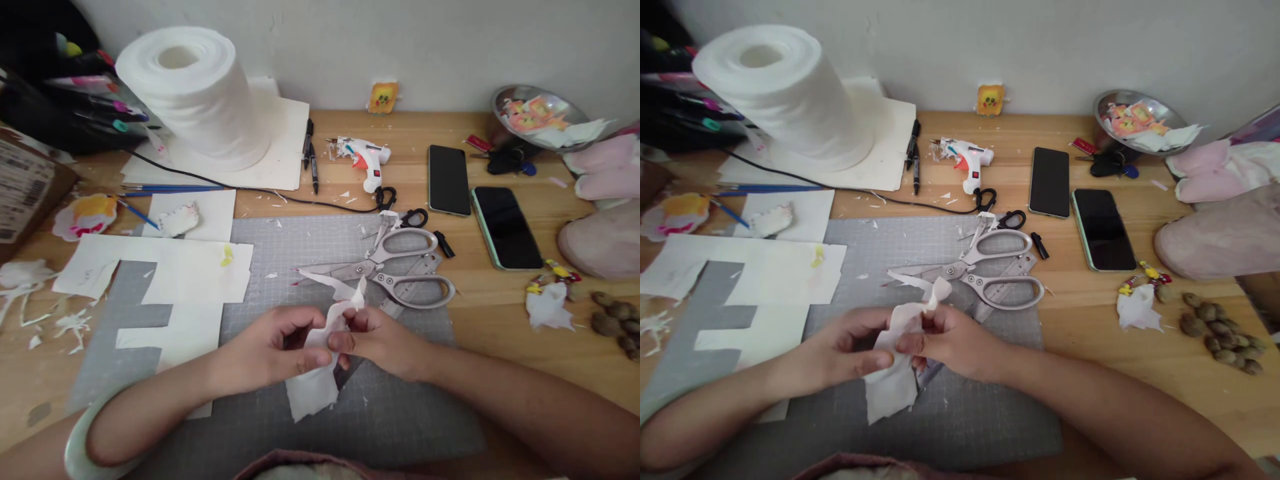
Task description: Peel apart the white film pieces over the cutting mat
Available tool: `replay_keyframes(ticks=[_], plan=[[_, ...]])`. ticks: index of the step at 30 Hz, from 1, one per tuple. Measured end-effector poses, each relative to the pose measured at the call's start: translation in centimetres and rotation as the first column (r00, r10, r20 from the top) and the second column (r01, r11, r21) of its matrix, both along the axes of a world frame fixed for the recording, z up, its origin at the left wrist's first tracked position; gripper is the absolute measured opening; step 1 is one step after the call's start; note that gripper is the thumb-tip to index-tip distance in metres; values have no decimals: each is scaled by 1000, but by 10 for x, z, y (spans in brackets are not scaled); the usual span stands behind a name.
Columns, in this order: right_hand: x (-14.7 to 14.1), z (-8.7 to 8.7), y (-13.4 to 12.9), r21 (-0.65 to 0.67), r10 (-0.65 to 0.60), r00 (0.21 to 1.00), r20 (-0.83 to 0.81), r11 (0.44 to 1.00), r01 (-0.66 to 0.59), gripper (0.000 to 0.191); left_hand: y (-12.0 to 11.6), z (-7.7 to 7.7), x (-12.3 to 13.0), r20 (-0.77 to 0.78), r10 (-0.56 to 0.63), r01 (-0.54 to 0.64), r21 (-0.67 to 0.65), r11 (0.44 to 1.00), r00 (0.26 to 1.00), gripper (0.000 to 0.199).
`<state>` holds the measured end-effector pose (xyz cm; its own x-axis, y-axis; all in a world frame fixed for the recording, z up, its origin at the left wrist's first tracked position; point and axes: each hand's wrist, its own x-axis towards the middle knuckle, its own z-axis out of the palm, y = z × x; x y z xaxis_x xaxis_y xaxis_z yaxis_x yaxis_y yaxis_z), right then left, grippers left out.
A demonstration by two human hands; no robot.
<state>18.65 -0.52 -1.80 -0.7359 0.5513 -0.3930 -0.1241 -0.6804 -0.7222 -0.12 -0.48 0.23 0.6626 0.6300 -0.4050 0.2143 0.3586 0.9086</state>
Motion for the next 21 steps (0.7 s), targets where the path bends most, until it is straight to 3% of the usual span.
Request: replay_keyframes(ticks=[7, 11, 13, 16, 18, 21], plan=[[1, 1, -2, 105, 39, 993, 115, 993, -52, 47, -4, 3, 5, 41, 69, -64, -123, 990, 997, 27], [1, 4, -4, 127, 49, 994, 97, 990, -62, 47, -8, 0, 5, -33, 194, -196, -54, 979, 980, 30], [2, 4, -5, 110, 38, 998, 40, 993, -42, 44, -8, -4, 3, -47, 342, -343, -24, 939, 939, 30], [2, 2, -5, 71, 32, 999, -29, 997, -29, 42, -4, -8, -1, -40, 568, -569, -35, 822, 822, 28], [3, -1, -4, 24, 18, 998, -58, 1000, -17, 41, -2, -8, -2, -48, 565, -567, -49, 822, 824, 29], [2, -3, -1, -57, -59, 996, -74, 997, 55, 38, -1, -4, 0, -88, 383, -384, 6, 923, 920, 32]])
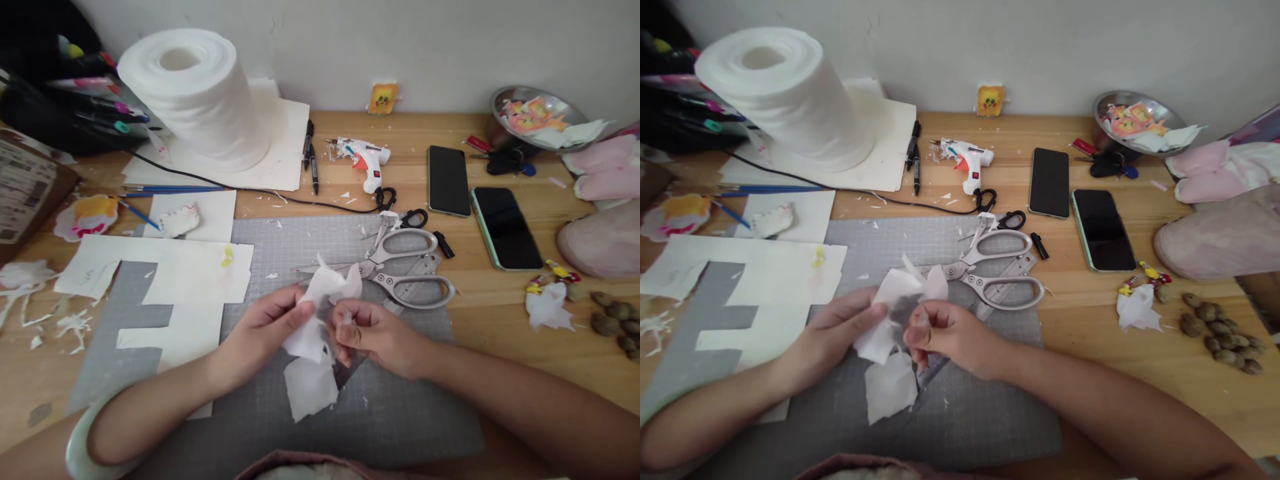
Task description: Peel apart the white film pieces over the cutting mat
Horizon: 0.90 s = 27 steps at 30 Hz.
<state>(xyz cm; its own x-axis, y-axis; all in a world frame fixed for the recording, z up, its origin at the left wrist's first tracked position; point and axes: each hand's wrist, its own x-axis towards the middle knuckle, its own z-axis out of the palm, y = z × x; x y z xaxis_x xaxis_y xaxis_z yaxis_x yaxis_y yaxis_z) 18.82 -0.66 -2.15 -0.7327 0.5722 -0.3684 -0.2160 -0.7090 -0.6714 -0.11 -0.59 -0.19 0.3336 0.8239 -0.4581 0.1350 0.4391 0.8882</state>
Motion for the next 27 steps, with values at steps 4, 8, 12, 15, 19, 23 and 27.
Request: replay_keyframes(ticks=[4, 8, 12, 15, 19, 23, 27], plan=[[-2, 4, 1, 20, 5, 998, 68, 1000, -7, 38, -1, 4, 3, -48, -221, 224, 71, 972, 974, 35], [-2, 7, 1, 123, 49, 988, 145, 990, -67, 39, -1, 4, 4, 75, -381, 371, 114, 921, 922, 33], [-1, 5, -1, 141, 73, 980, 186, 985, -100, 44, 2, 6, 3, -38, -465, 464, 179, 867, 884, 24], [-1, 4, -3, 145, 90, 981, 171, 983, -116, 46, 5, 8, 2, -2, -524, 514, 194, 836, 852, 24], [1, 6, -2, 137, 120, 981, 150, 981, -140, 43, 9, 9, -1, 88, -571, 552, 174, 816, 816, 24], [2, 5, -1, 103, 106, 991, 75, 988, -114, 38, 10, 8, -2, 112, -566, 550, 144, 823, 817, 24], [3, 1, -1, -59, 35, 999, -5, 998, -35, 36, 9, 6, -3, 98, -517, 511, 86, 855, 850, 27]])
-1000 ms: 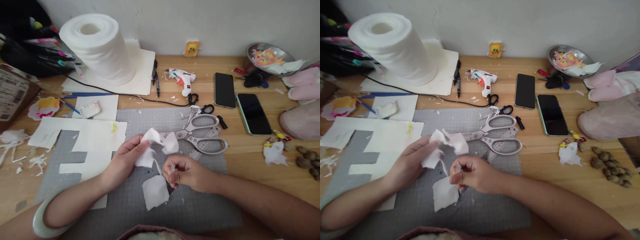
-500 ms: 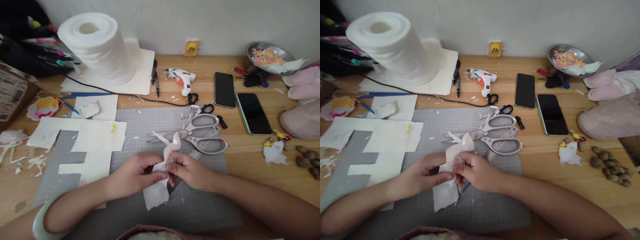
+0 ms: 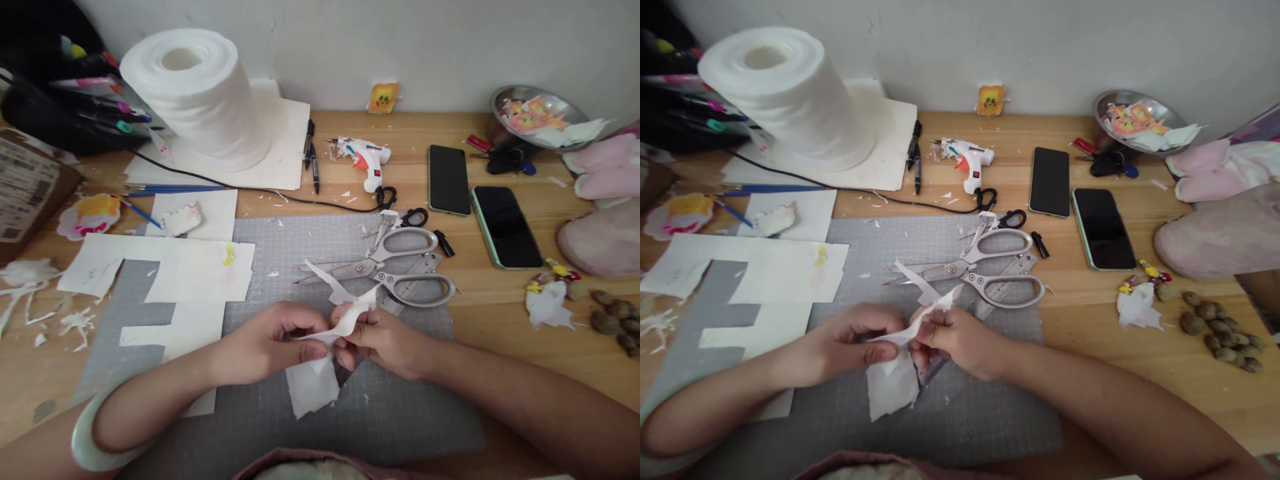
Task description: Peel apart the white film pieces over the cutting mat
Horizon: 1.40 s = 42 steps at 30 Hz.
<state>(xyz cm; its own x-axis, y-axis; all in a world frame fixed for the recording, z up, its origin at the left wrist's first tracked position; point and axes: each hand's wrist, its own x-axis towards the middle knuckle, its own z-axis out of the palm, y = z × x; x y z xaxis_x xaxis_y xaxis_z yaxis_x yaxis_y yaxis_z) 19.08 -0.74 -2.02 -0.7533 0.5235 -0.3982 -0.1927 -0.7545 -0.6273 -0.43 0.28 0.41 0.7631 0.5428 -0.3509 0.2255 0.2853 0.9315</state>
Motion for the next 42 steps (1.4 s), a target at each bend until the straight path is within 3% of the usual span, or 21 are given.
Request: replay_keyframes(ticks=[4, 7, 11, 17, 21, 26, 31, 35, 42], plan=[[1, -1, 4, -57, -101, 995, -21, 993, 100, 37, -1, -3, -2, -44, 100, -102, -30, 994, 994, 30], [0, 0, 6, -6, -148, 989, -3, 989, 148, 36, -3, -3, -1, -39, 163, -165, -33, 986, 986, 28], [-3, 3, 3, 172, -57, 993, 108, 984, 38, 39, -6, -2, 4, -10, 125, -125, 15, 992, 992, 24], [-4, 6, 2, 233, 17, 974, 224, 970, -70, 43, -7, -1, 4, -33, 123, -119, 100, 988, 992, 29], [-1, -1, 2, 184, -8, 988, 151, 983, -21, 42, -6, 0, 3, -46, 177, -173, 79, 982, 983, 31], [0, -2, 4, 54, -101, 991, 83, 994, 96, 36, -6, -2, 3, -50, 339, -338, 35, 940, 939, 30], [-4, 5, 3, 145, -22, 990, 139, 989, 1, 38, -8, -7, 5, -89, 269, -265, 52, 963, 959, 35], [-5, 10, 2, 227, 10, 972, 236, 972, -65, 35, -9, -6, 8, 2, 222, -222, 3, 975, 975, 32], [-1, 6, 4, 230, -23, 973, 230, 973, -31, 32, -7, -1, 9, 7, 186, -186, 37, 982, 983, 29]])
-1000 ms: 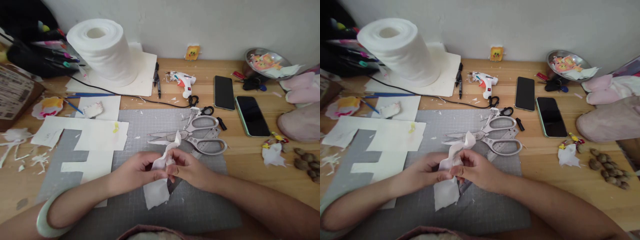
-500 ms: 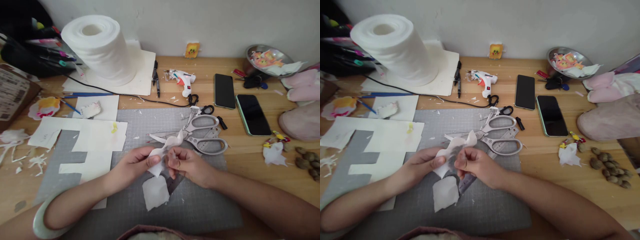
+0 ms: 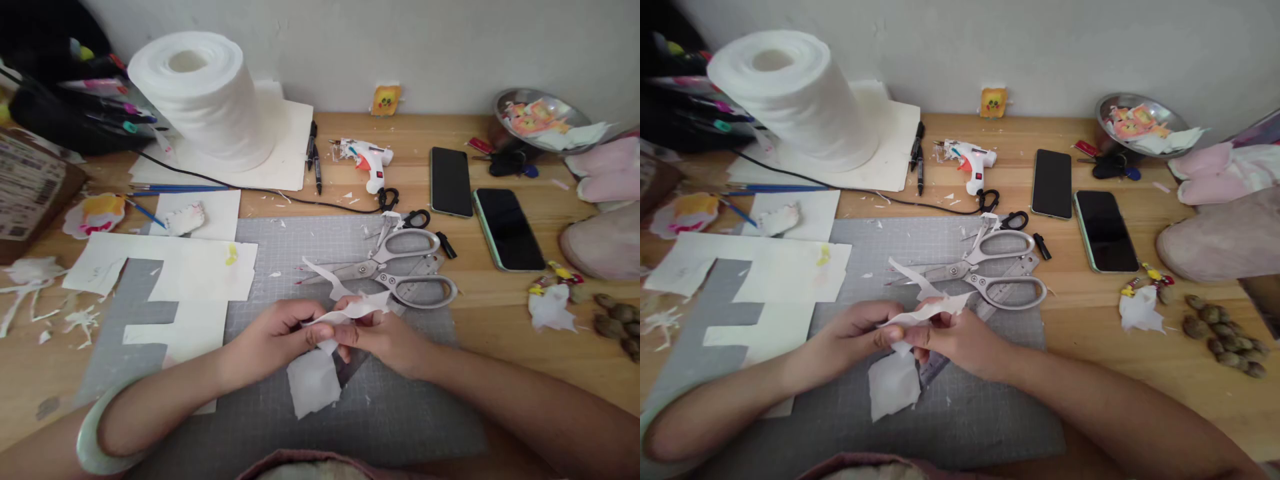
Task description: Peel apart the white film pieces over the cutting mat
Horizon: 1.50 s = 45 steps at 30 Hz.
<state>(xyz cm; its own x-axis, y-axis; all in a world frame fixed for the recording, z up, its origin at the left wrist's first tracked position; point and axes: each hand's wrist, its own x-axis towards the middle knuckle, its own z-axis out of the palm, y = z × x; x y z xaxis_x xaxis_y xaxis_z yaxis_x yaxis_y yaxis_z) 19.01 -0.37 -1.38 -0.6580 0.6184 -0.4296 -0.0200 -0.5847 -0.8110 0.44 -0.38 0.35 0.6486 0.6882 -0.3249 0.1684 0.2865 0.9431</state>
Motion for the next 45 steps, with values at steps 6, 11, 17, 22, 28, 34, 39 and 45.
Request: replay_keyframes(ticks=[6, 11, 17, 22, 28, 34, 39, 45], plan=[[-1, -8, -4, -190, -60, 987, -152, 981, 30, 38, 1, 1, -1, 32, -64, 61, 79, 995, 997, 24], [-3, -10, -10, -447, -150, 948, -280, 894, 10, 37, 2, 1, -2, 157, -88, 93, -23, 995, 984, 28], [0, -10, -3, -492, -235, 910, -342, 869, 39, 30, -3, -3, -6, 182, 75, -23, -269, 963, 980, 39], [-2, -11, -4, -285, -102, 954, -282, 958, 18, 38, -6, -1, 1, 121, 117, -82, -260, 962, 986, 24], [-3, -15, -9, -282, -127, 972, -198, 957, 68, 40, -6, 0, 3, 182, 64, -34, -166, 986, 981, 14], [-1, -12, -7, -394, -174, 940, -294, 918, 46, 36, -1, 0, 1, 265, 42, 32, -271, 962, 963, 20], [1, -10, -3, -458, -181, 927, -329, 889, 11, 35, -2, -5, -1, 291, 174, -51, -388, 920, 941, 23], [-2, -6, -1, -462, -232, 910, -343, 885, 52, 27, -3, -9, -1, 216, 348, -262, -347, 900, 912, 20]])
